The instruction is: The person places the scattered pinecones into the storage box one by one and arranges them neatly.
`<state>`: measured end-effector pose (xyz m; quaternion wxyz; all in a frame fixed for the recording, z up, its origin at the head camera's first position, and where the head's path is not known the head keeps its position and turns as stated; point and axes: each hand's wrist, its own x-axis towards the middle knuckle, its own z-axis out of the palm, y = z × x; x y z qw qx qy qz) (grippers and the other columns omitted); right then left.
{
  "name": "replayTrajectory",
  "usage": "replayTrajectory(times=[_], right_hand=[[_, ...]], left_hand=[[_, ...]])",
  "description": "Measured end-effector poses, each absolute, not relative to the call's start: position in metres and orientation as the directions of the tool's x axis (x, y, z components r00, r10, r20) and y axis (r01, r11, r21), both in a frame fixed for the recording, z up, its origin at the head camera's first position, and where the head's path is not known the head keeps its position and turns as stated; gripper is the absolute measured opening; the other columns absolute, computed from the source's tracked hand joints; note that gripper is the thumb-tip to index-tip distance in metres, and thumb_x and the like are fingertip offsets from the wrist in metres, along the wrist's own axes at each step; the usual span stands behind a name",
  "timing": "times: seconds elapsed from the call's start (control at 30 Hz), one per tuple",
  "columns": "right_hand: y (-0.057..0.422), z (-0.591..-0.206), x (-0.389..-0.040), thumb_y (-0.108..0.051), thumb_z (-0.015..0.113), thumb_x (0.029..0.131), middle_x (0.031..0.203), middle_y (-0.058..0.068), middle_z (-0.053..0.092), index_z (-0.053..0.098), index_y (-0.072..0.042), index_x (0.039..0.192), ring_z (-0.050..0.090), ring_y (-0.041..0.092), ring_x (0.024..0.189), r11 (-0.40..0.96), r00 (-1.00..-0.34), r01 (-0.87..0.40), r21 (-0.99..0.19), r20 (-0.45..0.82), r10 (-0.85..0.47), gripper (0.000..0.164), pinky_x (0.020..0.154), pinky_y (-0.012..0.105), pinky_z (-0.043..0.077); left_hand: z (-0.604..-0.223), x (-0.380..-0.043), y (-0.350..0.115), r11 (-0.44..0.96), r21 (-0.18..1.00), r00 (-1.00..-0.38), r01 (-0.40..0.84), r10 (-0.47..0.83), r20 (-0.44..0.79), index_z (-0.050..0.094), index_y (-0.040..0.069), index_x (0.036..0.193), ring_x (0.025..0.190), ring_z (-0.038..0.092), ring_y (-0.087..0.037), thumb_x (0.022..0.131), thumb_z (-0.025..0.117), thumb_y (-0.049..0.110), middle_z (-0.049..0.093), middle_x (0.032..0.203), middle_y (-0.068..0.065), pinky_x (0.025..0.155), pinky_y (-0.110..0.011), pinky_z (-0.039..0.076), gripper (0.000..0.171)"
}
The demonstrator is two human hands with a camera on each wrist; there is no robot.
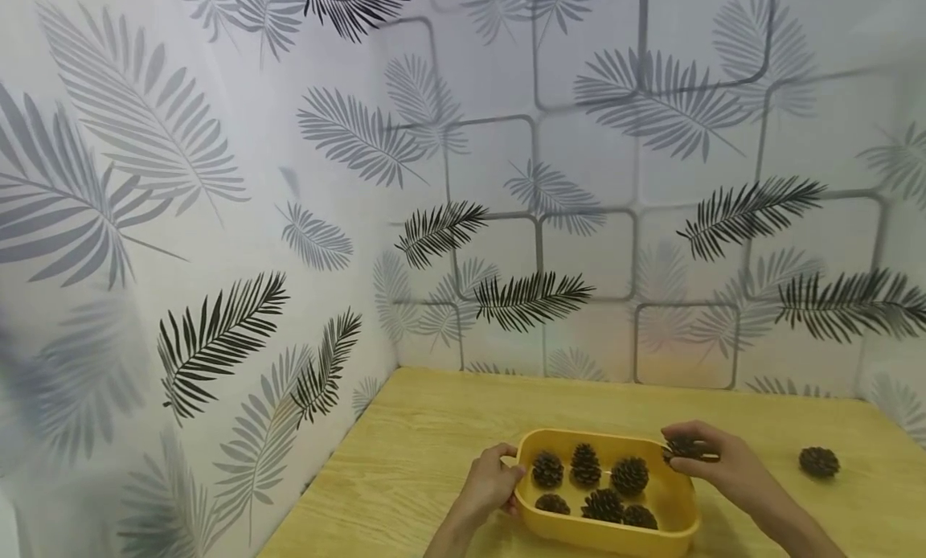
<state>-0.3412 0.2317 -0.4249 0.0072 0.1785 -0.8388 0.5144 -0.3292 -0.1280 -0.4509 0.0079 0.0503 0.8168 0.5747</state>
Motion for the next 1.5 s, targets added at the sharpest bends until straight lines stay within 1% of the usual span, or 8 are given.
replayTrajectory(times=[0.23, 0.5, 0.7, 1.03, 1.1, 1.2, 1.37, 1.5], right_hand=[[0.222, -0.427, -0.345, -0.016, 0.075, 0.097, 0.134, 0.027, 0.062, 0.059, 0.004, 0.139, 0.067, 0.026, 0.107, 0.400, -0.926, -0.329, -0.855, 0.210, -0.313, 0.049, 0.082, 0.032, 0.063], [0.212, -0.431, -0.347, -0.014, 0.078, 0.094, 0.133, 0.027, 0.063, 0.061, 0.004, 0.136, 0.068, 0.022, 0.104, 0.425, -0.921, -0.364, -0.829, 0.251, -0.298, 0.049, 0.078, 0.028, 0.062], [0.209, -0.433, -0.346, -0.010, 0.077, 0.095, 0.133, 0.028, 0.063, 0.061, 0.005, 0.136, 0.068, 0.030, 0.107, 0.436, -0.915, -0.382, -0.815, 0.266, -0.303, 0.046, 0.076, 0.028, 0.062], [0.205, -0.441, -0.348, -0.009, 0.078, 0.093, 0.128, 0.024, 0.066, 0.064, 0.003, 0.133, 0.067, 0.014, 0.099, 0.440, -0.911, -0.400, -0.804, 0.296, -0.287, 0.044, 0.075, 0.027, 0.061], [0.204, -0.442, -0.348, -0.009, 0.078, 0.092, 0.126, 0.023, 0.067, 0.064, 0.002, 0.131, 0.066, 0.015, 0.099, 0.456, -0.904, -0.419, -0.785, 0.312, -0.292, 0.043, 0.074, 0.027, 0.060], [0.202, -0.444, -0.347, -0.009, 0.080, 0.091, 0.124, 0.019, 0.069, 0.066, 0.000, 0.129, 0.067, 0.022, 0.103, 0.495, -0.905, -0.421, -0.760, 0.313, -0.289, 0.041, 0.078, 0.031, 0.060], [0.200, -0.448, -0.347, -0.011, 0.081, 0.090, 0.125, 0.017, 0.070, 0.068, 0.000, 0.128, 0.064, 0.038, 0.114, 0.531, -0.911, -0.409, -0.742, 0.296, -0.287, 0.041, 0.092, 0.050, 0.059], [0.200, -0.449, -0.349, -0.013, 0.081, 0.091, 0.123, 0.014, 0.071, 0.067, -0.001, 0.128, 0.064, 0.035, 0.111, 0.545, -0.911, -0.410, -0.731, 0.299, -0.284, 0.041, 0.090, 0.046, 0.059]], left_hand=[[-0.450, -0.332, -0.129, 0.331, 0.940, -0.993, 0.079, 0.107, 0.046, 0.058, -0.007, 0.137, 0.046, 0.052, -0.007, 0.103, 0.062, 0.004, 0.065, 0.080, -0.017, 0.042, -0.021, 0.054, 0.036], [-0.448, -0.332, -0.131, 0.330, 0.940, -0.993, 0.091, 0.107, 0.058, 0.058, -0.007, 0.136, 0.047, 0.052, -0.007, 0.103, 0.062, 0.004, 0.065, 0.080, -0.018, 0.042, -0.021, 0.055, 0.035], [-0.449, -0.331, -0.130, 0.335, 0.939, -0.993, 0.084, 0.107, 0.050, 0.059, -0.007, 0.136, 0.046, 0.052, -0.007, 0.103, 0.061, 0.004, 0.065, 0.080, -0.018, 0.042, -0.021, 0.055, 0.034], [-0.448, -0.329, -0.129, 0.329, 0.942, -0.995, 0.068, 0.097, 0.038, 0.059, -0.006, 0.135, 0.046, 0.051, -0.007, 0.103, 0.060, 0.003, 0.065, 0.080, -0.019, 0.041, -0.020, 0.053, 0.034], [-0.449, -0.328, -0.129, 0.327, 0.942, -0.994, 0.072, 0.098, 0.042, 0.059, -0.007, 0.135, 0.046, 0.051, -0.007, 0.103, 0.060, 0.003, 0.065, 0.079, -0.018, 0.041, -0.020, 0.053, 0.034], [-0.449, -0.327, -0.129, 0.324, 0.944, -0.994, 0.071, 0.100, 0.041, 0.059, -0.007, 0.135, 0.046, 0.051, -0.007, 0.103, 0.061, 0.003, 0.064, 0.078, -0.017, 0.041, -0.020, 0.054, 0.034], [-0.451, -0.327, -0.129, 0.317, 0.947, -0.994, 0.061, 0.106, 0.029, 0.058, -0.007, 0.137, 0.047, 0.051, -0.008, 0.103, 0.061, 0.004, 0.063, 0.077, -0.016, 0.041, -0.020, 0.053, 0.035], [-0.453, -0.329, -0.129, 0.317, 0.946, -0.995, 0.062, 0.100, 0.031, 0.057, -0.006, 0.138, 0.047, 0.051, -0.007, 0.103, 0.061, 0.004, 0.064, 0.079, -0.017, 0.041, -0.020, 0.054, 0.037]])
